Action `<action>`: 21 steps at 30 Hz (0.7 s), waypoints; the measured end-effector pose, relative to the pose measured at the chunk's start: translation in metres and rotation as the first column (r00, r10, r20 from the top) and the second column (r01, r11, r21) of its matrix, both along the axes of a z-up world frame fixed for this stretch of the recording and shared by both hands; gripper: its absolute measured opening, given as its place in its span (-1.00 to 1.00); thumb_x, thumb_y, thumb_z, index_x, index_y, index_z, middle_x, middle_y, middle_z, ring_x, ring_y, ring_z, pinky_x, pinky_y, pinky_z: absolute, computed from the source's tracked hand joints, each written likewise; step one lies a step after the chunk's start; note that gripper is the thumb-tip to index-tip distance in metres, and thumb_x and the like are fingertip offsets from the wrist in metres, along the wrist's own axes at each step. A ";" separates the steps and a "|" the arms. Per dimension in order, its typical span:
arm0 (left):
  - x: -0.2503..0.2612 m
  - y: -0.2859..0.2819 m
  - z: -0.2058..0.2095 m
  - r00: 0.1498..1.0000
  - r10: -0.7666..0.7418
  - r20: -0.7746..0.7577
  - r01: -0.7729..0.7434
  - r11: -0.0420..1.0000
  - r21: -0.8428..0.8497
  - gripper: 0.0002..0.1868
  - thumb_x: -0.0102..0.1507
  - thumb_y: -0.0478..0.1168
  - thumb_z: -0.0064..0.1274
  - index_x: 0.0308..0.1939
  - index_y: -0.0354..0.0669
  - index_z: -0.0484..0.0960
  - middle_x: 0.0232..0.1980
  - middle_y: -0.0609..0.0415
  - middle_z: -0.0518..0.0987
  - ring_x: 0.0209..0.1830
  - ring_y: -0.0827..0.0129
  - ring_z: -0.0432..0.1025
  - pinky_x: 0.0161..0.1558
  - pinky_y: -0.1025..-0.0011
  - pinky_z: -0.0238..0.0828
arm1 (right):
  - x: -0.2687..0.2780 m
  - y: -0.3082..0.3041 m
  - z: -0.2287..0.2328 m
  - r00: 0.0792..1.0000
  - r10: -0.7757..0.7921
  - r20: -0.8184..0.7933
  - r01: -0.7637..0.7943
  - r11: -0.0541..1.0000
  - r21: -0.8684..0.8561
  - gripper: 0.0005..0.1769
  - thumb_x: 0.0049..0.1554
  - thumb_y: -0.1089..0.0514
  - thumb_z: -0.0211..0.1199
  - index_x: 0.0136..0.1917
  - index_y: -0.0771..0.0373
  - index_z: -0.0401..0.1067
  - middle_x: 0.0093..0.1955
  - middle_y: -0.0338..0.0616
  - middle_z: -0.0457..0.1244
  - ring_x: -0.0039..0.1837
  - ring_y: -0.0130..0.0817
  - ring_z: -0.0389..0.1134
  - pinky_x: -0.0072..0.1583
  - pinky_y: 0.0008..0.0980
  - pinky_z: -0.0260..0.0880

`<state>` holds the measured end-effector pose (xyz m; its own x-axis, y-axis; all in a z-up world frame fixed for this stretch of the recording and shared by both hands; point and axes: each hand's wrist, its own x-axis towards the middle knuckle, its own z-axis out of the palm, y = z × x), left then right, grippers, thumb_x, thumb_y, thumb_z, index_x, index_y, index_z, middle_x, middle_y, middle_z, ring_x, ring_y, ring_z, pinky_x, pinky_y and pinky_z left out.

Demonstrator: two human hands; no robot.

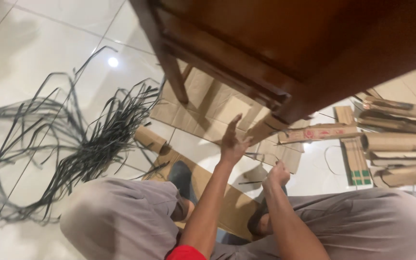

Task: Wrapping the legs of a wooden chair with cardboard and securing them with plastic ties.

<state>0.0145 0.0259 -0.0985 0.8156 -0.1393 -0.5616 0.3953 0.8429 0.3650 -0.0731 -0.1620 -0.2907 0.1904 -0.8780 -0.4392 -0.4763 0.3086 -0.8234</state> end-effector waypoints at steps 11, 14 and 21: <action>-0.003 -0.078 -0.051 0.866 -0.353 0.355 -0.114 0.551 0.827 -0.31 -0.15 -0.29 0.48 0.02 0.15 0.55 -0.07 0.14 0.60 0.02 0.39 0.51 0.11 0.32 0.45 | 0.017 0.026 0.154 0.918 0.337 0.207 -0.252 0.902 -0.352 -0.78 0.31 0.12 0.20 0.10 0.31 0.52 -0.29 -0.05 0.28 -0.18 -0.31 0.26 -0.03 -0.26 0.26; 0.009 -0.082 -0.067 0.820 -0.520 0.240 0.014 0.436 0.900 -0.29 -0.19 -0.23 0.51 0.01 0.18 0.55 -0.04 0.12 0.68 0.11 0.25 0.56 0.16 0.21 0.46 | 0.035 0.036 0.185 0.825 0.508 0.248 -0.399 0.834 -0.382 -0.80 0.28 0.11 0.23 0.09 0.22 0.58 -0.34 -0.08 0.30 -0.20 -0.39 0.27 -0.03 -0.37 0.32; 0.035 -0.032 -0.015 0.690 -0.574 0.442 0.410 0.812 0.415 -0.25 -0.09 -0.69 0.17 0.08 0.06 0.53 -0.07 0.29 0.55 0.00 0.44 0.47 0.16 0.37 0.48 | 0.054 0.028 0.183 0.693 0.720 0.041 -0.640 0.640 -0.425 -0.78 0.26 0.10 0.17 -0.13 0.21 0.55 -0.33 -0.02 0.40 -0.15 -0.11 0.47 -0.06 -0.12 0.41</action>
